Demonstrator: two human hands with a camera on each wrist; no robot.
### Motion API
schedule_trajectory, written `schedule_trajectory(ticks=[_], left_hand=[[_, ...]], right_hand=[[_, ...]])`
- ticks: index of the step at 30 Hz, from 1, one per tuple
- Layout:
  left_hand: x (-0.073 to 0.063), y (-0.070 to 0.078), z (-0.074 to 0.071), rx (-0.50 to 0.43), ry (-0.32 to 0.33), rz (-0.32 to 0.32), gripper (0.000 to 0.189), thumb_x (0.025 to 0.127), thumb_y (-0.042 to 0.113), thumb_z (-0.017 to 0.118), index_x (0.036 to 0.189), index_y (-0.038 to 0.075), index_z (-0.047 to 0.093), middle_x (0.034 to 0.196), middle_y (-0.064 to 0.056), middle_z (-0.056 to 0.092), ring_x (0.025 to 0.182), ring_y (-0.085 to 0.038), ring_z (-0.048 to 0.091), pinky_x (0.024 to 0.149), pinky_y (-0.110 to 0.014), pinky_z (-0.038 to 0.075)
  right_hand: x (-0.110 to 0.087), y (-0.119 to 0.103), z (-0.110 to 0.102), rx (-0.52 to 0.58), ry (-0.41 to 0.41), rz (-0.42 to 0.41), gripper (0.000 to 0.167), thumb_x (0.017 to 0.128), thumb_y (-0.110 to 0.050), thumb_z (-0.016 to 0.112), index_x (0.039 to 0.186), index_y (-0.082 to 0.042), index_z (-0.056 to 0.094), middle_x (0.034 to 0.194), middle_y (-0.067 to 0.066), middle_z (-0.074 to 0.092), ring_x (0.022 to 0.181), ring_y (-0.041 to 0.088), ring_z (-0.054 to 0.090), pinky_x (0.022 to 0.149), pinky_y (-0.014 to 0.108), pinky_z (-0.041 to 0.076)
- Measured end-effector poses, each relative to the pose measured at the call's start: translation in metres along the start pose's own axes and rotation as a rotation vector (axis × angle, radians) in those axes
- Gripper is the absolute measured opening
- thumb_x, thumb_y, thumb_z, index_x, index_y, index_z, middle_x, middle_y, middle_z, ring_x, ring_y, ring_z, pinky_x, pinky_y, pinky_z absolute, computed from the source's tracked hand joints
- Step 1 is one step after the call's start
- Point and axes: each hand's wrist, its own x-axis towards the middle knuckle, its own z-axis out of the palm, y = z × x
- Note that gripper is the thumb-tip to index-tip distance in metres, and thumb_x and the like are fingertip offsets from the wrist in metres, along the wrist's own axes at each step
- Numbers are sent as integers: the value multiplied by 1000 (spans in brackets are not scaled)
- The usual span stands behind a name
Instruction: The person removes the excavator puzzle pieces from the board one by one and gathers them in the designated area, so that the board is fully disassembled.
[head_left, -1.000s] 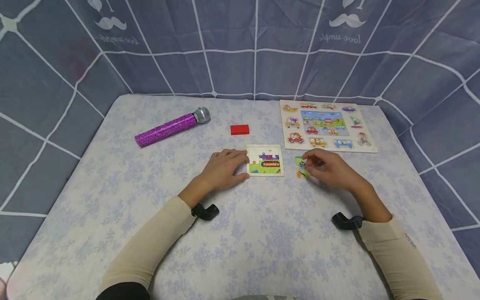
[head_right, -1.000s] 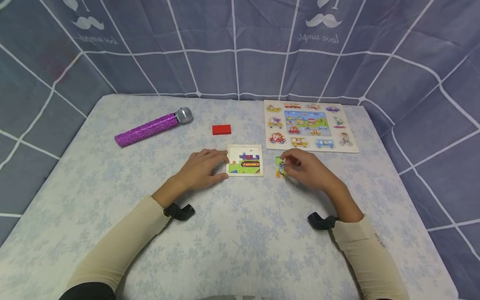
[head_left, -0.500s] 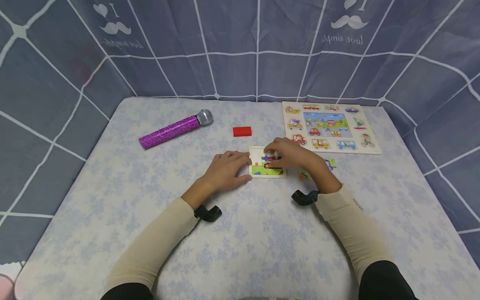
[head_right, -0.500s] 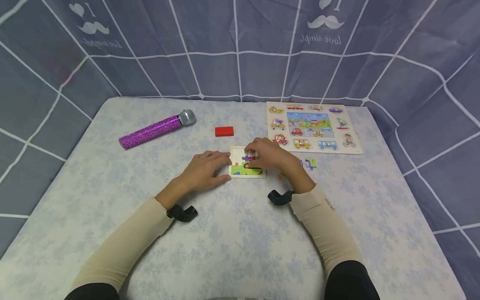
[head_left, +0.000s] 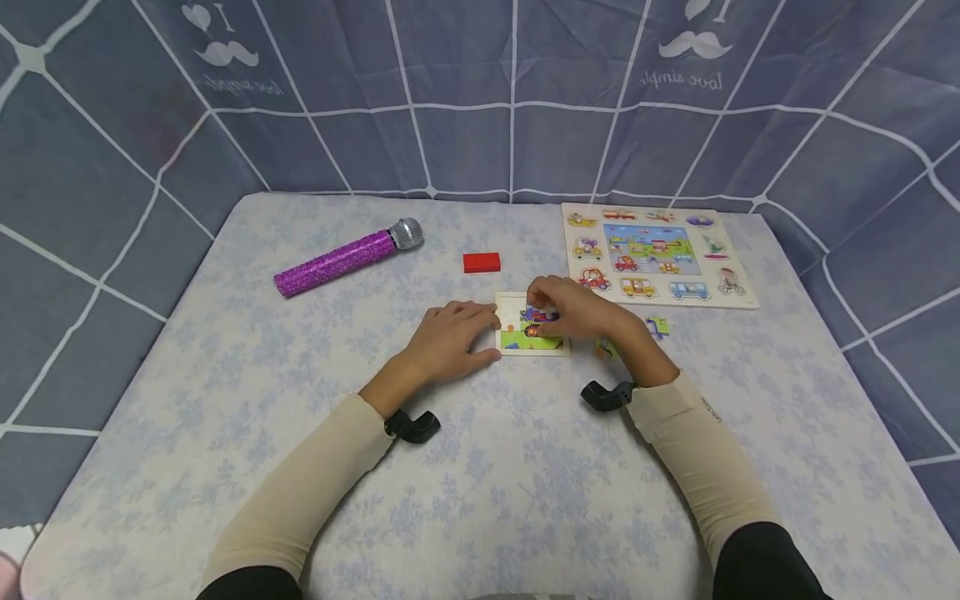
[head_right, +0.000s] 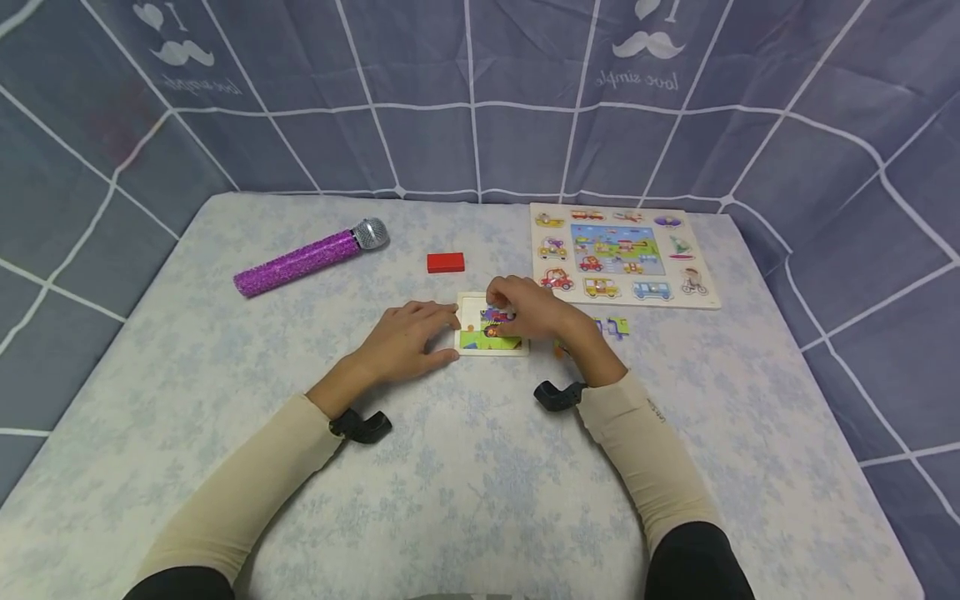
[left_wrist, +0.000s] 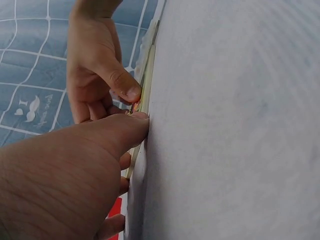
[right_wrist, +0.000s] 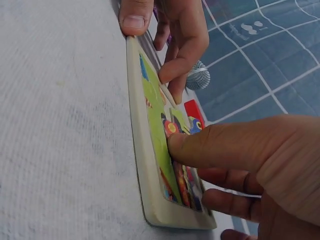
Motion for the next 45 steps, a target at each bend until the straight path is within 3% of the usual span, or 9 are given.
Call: schedule_trajectory(ticks=[8, 20, 27, 29, 34, 41, 45], left_hand=[[-1, 1, 2, -3, 8, 8, 44, 99, 50, 62, 133, 23, 60, 157, 1, 42, 139, -27, 40, 105, -57, 33], [0, 2, 6, 3, -5, -9, 46, 99, 52, 61, 135, 24, 58, 158, 2, 41, 141, -25, 38, 105, -55, 33], [1, 2, 7, 0, 3, -7, 46, 98, 51, 62, 134, 23, 59, 158, 1, 41, 140, -26, 39, 105, -55, 34], [1, 3, 7, 1, 2, -8, 46, 98, 51, 62, 135, 23, 58, 158, 1, 41, 140, -26, 39, 105, -55, 34], [2, 1, 6, 13, 2, -15, 48, 98, 52, 61, 136, 23, 58, 158, 2, 40, 140, -26, 38, 105, -55, 33], [0, 0, 4, 11, -6, -20, 49, 99, 52, 60, 137, 23, 58, 159, 2, 39, 141, -26, 38, 106, -54, 32], [0, -2, 3, 12, -5, -22, 48, 99, 52, 60, 137, 23, 58, 159, 2, 39, 141, -26, 37, 106, -55, 32]], right_hand=[[-4, -6, -1, 14, 49, -52, 22, 95, -5, 70, 117, -6, 66, 110, 5, 65, 104, 23, 61, 90, 43, 49], [-2, -4, 2, -145, 95, -102, 20, 93, -6, 71, 113, -6, 70, 104, 4, 66, 91, 19, 61, 81, 39, 51], [-10, -1, -6, -309, 249, -165, 17, 89, -7, 73, 106, -6, 72, 94, 4, 69, 78, 20, 61, 70, 39, 49], [-17, 2, -12, -287, 304, -186, 13, 90, -6, 73, 103, -7, 71, 94, 4, 69, 80, 22, 61, 71, 40, 49], [-49, 17, -29, -117, 397, -256, 12, 88, 3, 71, 95, -7, 70, 94, 4, 67, 85, 25, 59, 76, 46, 48], [-107, 44, -25, -93, 368, -133, 20, 87, 8, 73, 94, -10, 70, 93, -3, 67, 84, 14, 59, 73, 40, 51], [-126, 57, -18, -83, 333, -69, 20, 86, 8, 74, 91, -11, 71, 91, -4, 67, 81, 12, 59, 71, 34, 51]])
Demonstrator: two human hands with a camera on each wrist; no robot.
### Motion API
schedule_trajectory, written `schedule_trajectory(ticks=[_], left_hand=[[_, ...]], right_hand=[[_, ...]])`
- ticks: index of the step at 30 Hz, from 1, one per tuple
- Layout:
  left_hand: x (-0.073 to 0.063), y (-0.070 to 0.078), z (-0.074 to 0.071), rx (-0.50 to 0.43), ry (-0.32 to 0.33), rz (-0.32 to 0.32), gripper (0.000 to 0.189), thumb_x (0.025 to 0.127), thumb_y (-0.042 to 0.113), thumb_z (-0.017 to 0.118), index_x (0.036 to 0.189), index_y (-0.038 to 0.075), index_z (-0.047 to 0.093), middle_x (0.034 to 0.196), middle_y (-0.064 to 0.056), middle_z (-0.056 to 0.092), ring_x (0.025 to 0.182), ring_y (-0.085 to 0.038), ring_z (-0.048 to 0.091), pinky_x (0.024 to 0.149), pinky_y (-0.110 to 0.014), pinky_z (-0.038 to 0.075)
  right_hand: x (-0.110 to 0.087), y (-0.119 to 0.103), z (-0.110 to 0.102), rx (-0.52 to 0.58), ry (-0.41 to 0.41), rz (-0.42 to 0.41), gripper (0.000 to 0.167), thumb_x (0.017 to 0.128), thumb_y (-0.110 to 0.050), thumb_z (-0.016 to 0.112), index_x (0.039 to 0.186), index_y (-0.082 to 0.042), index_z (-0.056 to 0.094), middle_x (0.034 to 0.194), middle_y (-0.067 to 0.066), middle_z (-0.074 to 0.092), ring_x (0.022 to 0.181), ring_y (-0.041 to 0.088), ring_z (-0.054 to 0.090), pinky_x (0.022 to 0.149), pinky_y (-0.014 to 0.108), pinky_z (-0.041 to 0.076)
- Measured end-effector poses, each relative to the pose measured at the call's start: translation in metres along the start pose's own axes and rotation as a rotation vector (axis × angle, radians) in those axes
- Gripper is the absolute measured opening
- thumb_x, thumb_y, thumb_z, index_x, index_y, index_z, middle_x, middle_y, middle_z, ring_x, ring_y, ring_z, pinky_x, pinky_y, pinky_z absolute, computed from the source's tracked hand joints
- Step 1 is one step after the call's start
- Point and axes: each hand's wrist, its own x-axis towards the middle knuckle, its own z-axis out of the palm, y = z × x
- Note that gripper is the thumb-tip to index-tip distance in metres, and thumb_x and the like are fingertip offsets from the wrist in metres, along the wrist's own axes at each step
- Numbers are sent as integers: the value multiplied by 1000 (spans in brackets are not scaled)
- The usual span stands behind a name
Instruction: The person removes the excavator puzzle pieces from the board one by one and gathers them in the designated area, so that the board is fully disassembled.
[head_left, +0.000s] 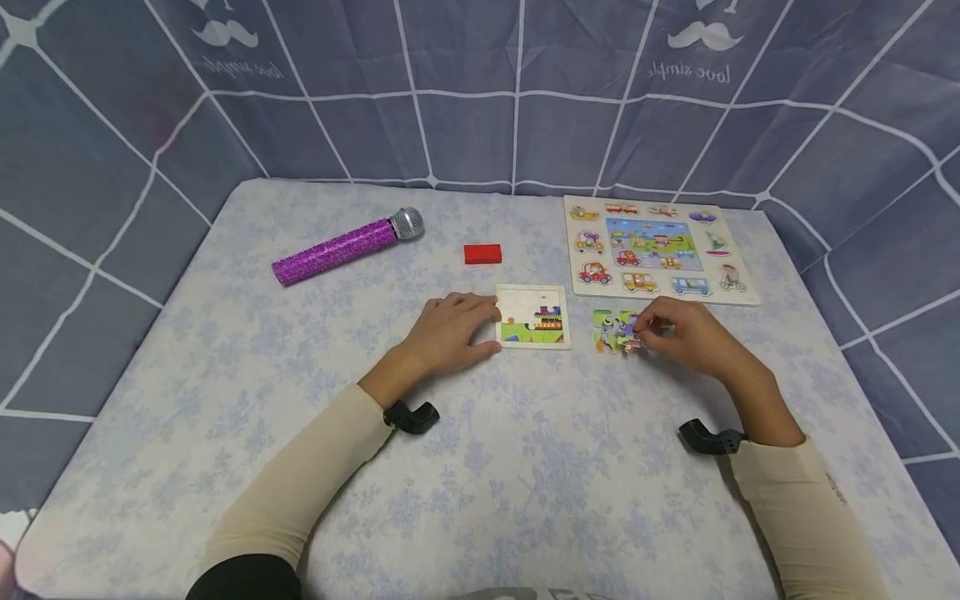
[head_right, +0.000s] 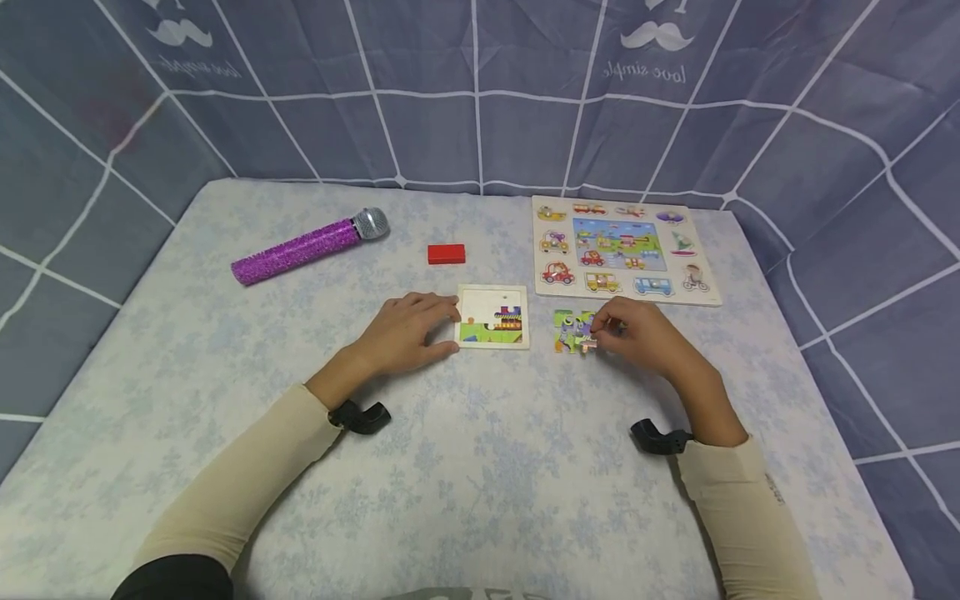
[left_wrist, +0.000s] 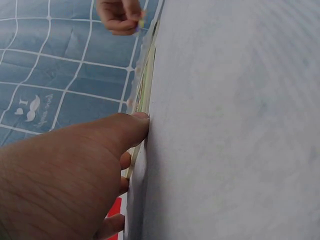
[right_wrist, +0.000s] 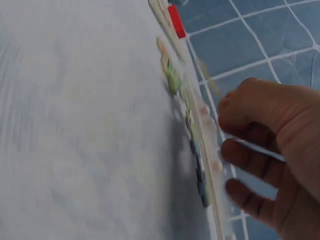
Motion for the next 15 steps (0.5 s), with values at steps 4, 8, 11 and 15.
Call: schedule_trajectory(ticks=[4, 8, 11, 15], left_hand=[[0, -2, 0, -2, 3, 3, 48, 98, 52, 61, 136, 23, 58, 159, 2, 39, 141, -27, 37, 106, -55, 32], [0, -2, 1, -7, 0, 10, 48, 98, 52, 61, 136, 23, 58, 159, 2, 39, 141, -26, 37, 106, -55, 32], [0, -2, 1, -8, 5, 10, 47, 98, 52, 61, 136, 23, 58, 159, 2, 39, 141, -26, 37, 106, -55, 32], [0, -1, 1, -15, 9, 8, 47, 98, 51, 62, 136, 23, 58, 159, 2, 40, 141, -25, 37, 106, -55, 32]], right_hand=[[-5, 7, 1, 13, -44, 26, 21, 85, 9, 75, 89, -11, 71, 89, -4, 66, 81, 12, 59, 73, 26, 50], [-5, 10, 4, 16, -76, 46, 19, 86, 8, 74, 89, -10, 72, 90, -4, 66, 82, 13, 60, 74, 21, 49], [-5, 10, 4, -16, -90, 74, 18, 86, 6, 75, 90, -11, 72, 90, -5, 65, 83, 13, 59, 74, 25, 49], [-4, 9, 3, -76, -115, 100, 17, 87, 5, 75, 89, -12, 74, 89, -5, 66, 82, 14, 58, 74, 35, 49]])
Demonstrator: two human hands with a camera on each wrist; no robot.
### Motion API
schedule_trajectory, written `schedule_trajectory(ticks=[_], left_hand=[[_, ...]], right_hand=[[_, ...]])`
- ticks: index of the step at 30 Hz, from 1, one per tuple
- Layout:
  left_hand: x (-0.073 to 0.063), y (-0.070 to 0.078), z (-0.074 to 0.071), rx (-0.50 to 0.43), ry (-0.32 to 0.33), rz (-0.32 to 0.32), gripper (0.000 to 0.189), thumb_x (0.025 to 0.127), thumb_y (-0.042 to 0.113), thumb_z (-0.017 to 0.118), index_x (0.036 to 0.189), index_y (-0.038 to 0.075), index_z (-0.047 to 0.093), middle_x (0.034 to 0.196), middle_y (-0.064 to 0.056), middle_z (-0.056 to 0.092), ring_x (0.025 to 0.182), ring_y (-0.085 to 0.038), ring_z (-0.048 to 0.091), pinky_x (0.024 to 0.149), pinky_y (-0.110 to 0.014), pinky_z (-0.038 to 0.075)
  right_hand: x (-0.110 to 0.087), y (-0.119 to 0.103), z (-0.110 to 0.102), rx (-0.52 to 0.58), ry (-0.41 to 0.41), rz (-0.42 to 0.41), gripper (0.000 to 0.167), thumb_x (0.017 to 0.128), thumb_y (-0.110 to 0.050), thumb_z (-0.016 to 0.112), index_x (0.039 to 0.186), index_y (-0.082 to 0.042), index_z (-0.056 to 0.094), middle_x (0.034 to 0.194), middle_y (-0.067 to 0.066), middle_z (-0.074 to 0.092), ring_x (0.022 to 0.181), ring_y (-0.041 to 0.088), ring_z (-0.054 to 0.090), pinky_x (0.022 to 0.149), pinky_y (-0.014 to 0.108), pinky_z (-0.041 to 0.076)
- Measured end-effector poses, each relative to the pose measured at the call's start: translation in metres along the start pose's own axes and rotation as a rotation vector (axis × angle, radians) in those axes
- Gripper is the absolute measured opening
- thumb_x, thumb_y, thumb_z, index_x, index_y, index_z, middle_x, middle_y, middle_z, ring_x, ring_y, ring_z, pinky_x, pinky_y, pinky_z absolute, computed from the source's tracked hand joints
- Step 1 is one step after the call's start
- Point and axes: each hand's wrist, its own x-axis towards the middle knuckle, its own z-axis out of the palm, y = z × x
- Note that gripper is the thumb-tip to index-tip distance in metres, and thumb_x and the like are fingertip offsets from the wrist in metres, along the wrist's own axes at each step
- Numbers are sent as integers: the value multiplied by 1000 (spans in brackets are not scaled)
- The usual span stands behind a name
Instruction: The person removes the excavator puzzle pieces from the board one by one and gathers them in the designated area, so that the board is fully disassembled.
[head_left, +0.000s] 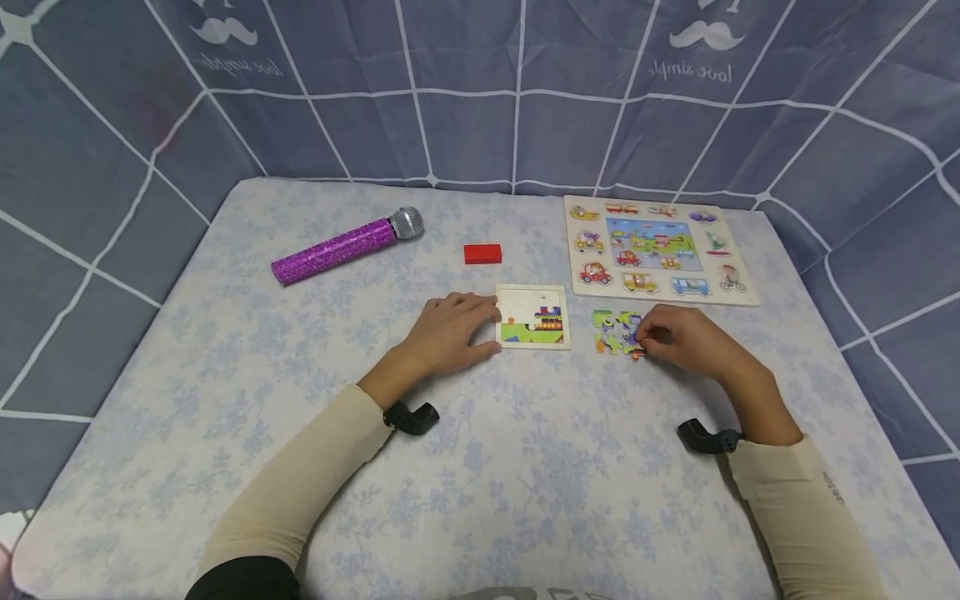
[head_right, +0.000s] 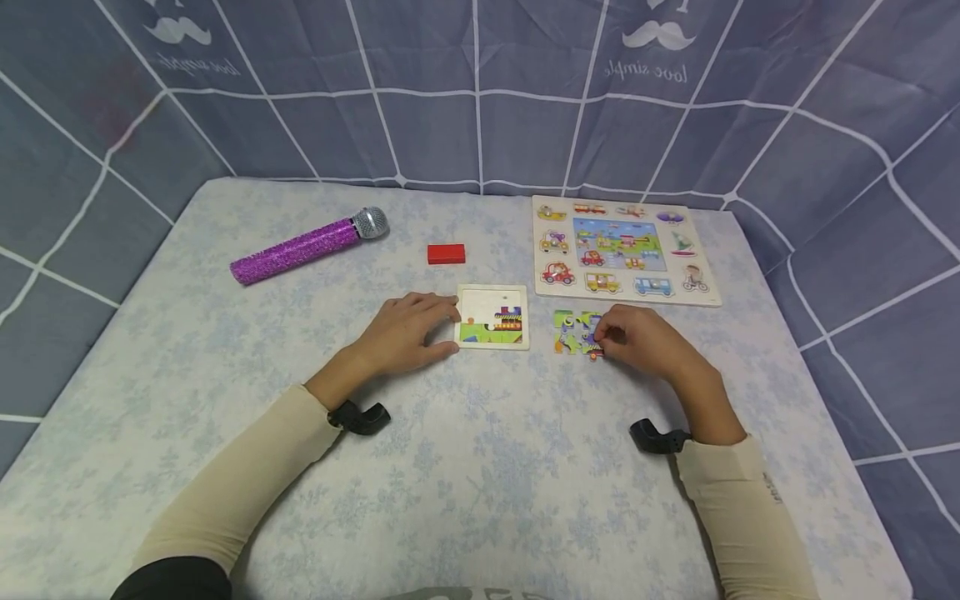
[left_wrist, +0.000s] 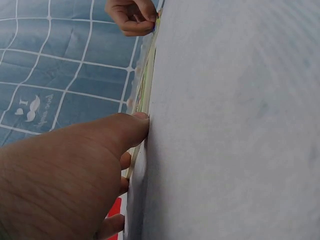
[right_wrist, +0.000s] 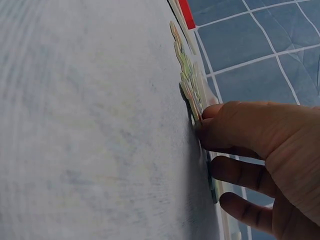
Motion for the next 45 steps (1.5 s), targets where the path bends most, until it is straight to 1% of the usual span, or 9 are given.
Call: schedule_trajectory(ticks=[3, 7, 11, 15, 20, 27, 31, 36, 45], left_hand=[[0, 1, -1, 0, -1, 0, 47, 98, 51, 62, 136, 23, 58, 159, 2, 40, 141, -25, 37, 106, -55, 31], [0, 1, 0, 5, -3, 1, 47, 99, 51, 61, 136, 23, 58, 159, 2, 39, 141, -26, 37, 107, -55, 31], [0, 0, 1, 9, 0, 6, 48, 99, 52, 61, 136, 23, 58, 159, 2, 40, 141, -26, 38, 106, -55, 32], [0, 0, 2, 9, 7, 11, 47, 98, 52, 61, 136, 23, 59, 158, 2, 40, 140, -26, 39, 105, -55, 33], [-1, -1, 3, 4, 17, 16, 47, 98, 52, 61, 135, 23, 59, 158, 2, 41, 140, -26, 39, 105, -56, 33], [-2, -1, 2, 0, 25, 21, 47, 98, 51, 62, 134, 22, 60, 157, 1, 42, 139, -27, 40, 104, -56, 34], [-2, -1, 2, 0, 25, 21, 47, 98, 51, 62, 135, 22, 60, 157, 0, 42, 138, -27, 41, 103, -56, 35], [-2, 0, 0, 5, 23, 19, 47, 98, 51, 62, 135, 22, 60, 157, 0, 42, 138, -27, 41, 103, -56, 34], [-2, 2, -1, 6, 21, 15, 47, 98, 50, 62, 136, 21, 60, 157, 0, 42, 138, -27, 41, 103, -56, 34]], right_hand=[[0, -1, -1, -32, -16, 6, 16, 86, 5, 76, 89, -11, 75, 88, -3, 66, 82, 15, 58, 74, 40, 49], [1, -5, -3, -87, -42, -8, 15, 86, 5, 76, 87, -10, 75, 88, -2, 67, 84, 18, 61, 77, 44, 50], [2, -10, -5, -141, -67, -21, 14, 85, 3, 77, 85, -10, 75, 88, -1, 67, 84, 20, 62, 79, 45, 51], [2, -14, -5, -179, -75, -16, 14, 85, 2, 79, 85, -11, 76, 87, -2, 67, 84, 20, 63, 79, 45, 52], [2, -17, -3, -226, -55, -16, 14, 83, 2, 80, 86, -11, 77, 88, -1, 68, 85, 21, 65, 79, 45, 52], [3, -19, -1, -290, -21, -55, 15, 80, 3, 82, 84, -10, 77, 86, 0, 71, 83, 23, 67, 76, 45, 53], [2, -21, -2, -324, -8, -55, 14, 79, 2, 84, 84, -10, 79, 86, 0, 72, 83, 23, 67, 74, 44, 53], [1, -23, -3, -332, -6, -38, 14, 79, 1, 84, 85, -10, 80, 86, 0, 73, 83, 23, 68, 74, 44, 54], [1, -22, -3, -293, -12, -13, 14, 81, 3, 82, 89, -9, 80, 90, 3, 73, 87, 24, 69, 77, 45, 54]])
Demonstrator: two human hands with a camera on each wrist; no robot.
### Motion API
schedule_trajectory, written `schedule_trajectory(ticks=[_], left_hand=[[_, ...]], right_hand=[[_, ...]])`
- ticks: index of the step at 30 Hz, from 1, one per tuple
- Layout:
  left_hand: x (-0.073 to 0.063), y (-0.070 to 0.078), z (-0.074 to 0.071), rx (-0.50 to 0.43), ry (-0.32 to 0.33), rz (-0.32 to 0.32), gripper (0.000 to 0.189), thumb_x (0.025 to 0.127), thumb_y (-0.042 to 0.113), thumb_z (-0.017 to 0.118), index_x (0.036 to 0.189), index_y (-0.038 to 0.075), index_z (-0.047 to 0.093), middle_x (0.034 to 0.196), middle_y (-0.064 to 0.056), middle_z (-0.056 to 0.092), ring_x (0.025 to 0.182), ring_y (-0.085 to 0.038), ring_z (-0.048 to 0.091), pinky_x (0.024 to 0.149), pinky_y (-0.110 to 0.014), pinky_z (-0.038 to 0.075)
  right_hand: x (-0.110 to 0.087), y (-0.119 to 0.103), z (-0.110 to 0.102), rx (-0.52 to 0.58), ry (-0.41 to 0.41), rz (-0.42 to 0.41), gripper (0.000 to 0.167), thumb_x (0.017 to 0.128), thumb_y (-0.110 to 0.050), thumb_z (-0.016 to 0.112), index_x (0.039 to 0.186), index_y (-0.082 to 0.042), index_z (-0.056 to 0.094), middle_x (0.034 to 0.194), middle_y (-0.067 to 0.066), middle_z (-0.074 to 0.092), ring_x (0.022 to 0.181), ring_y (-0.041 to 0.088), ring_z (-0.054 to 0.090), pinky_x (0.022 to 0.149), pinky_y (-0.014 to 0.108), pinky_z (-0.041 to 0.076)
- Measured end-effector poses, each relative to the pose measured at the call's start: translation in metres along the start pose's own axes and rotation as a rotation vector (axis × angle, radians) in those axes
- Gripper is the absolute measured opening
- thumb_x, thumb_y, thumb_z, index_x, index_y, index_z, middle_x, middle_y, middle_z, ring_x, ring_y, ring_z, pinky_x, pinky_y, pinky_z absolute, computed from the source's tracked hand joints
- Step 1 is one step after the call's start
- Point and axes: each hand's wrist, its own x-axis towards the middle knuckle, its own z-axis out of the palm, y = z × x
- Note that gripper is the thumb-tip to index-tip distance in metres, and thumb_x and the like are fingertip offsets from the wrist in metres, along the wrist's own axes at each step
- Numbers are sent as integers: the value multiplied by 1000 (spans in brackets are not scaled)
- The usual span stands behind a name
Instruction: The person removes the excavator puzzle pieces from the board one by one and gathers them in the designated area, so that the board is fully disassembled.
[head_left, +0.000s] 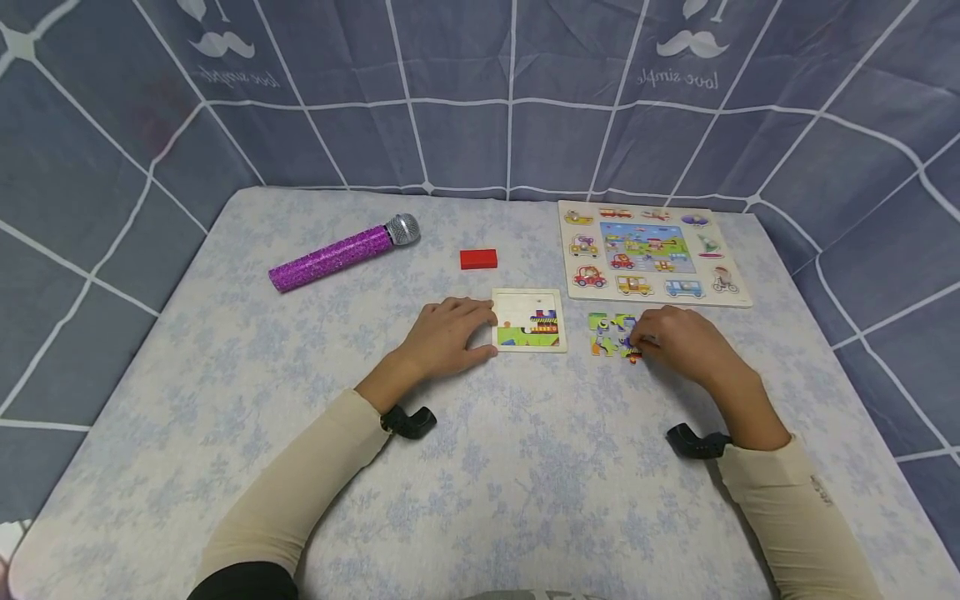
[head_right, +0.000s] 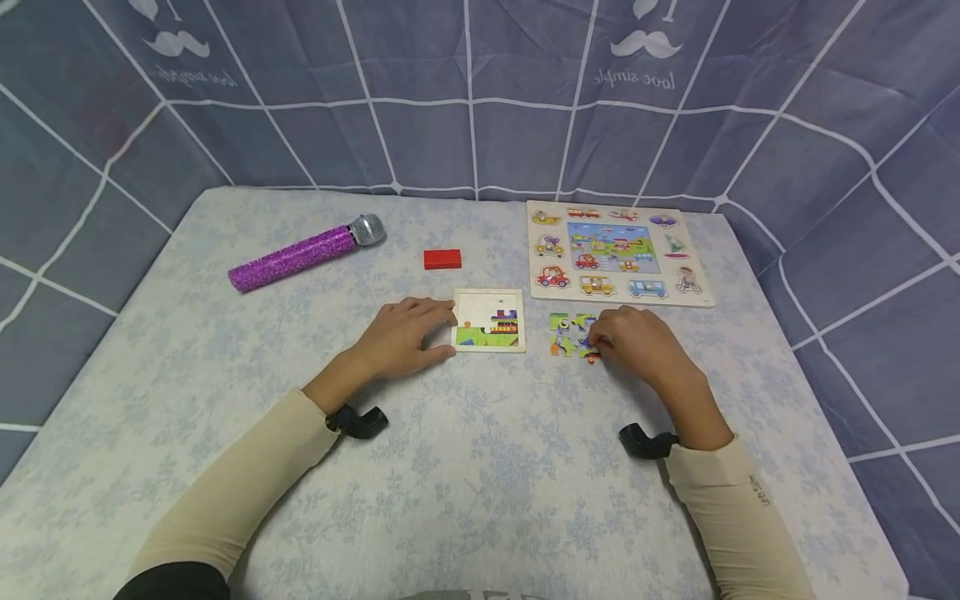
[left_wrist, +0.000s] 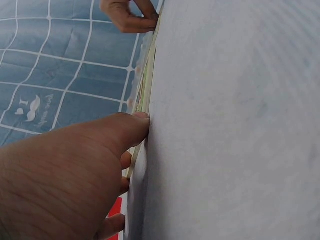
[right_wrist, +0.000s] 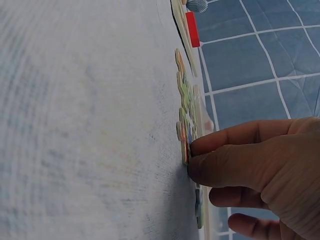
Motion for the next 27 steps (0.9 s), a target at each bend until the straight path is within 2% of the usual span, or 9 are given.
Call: schedule_trajectory(ticks=[9, 17, 23, 27], left_hand=[[0, 0, -1, -1, -8, 0, 47, 99, 50, 61, 136, 21, 59, 158, 0, 41, 139, -27, 40, 103, -56, 34], [0, -1, 2, -10, -12, -1, 47, 98, 50, 62, 136, 22, 59, 158, 1, 41, 140, -26, 39, 104, -56, 34], [0, -1, 1, -2, -9, -2, 47, 98, 51, 62, 136, 22, 59, 158, 1, 41, 139, -27, 39, 104, -56, 33], [1, -1, 1, -2, -3, 0, 47, 98, 51, 62, 136, 22, 59, 158, 1, 41, 139, -27, 40, 104, -56, 34]], right_hand=[[1, -1, 0, 28, -55, 46, 14, 84, 3, 79, 92, -8, 78, 93, 4, 71, 91, 25, 68, 81, 46, 53], [-1, 2, -1, 61, -63, 38, 15, 85, 4, 78, 95, -8, 78, 96, 3, 71, 93, 25, 67, 82, 47, 52], [-3, -1, -6, 131, -19, 47, 18, 91, -1, 73, 108, -2, 76, 105, 9, 72, 93, 25, 66, 81, 47, 52], [4, -10, -5, 215, -20, 5, 24, 94, -5, 72, 118, -1, 72, 106, 8, 71, 91, 22, 65, 79, 45, 52]])
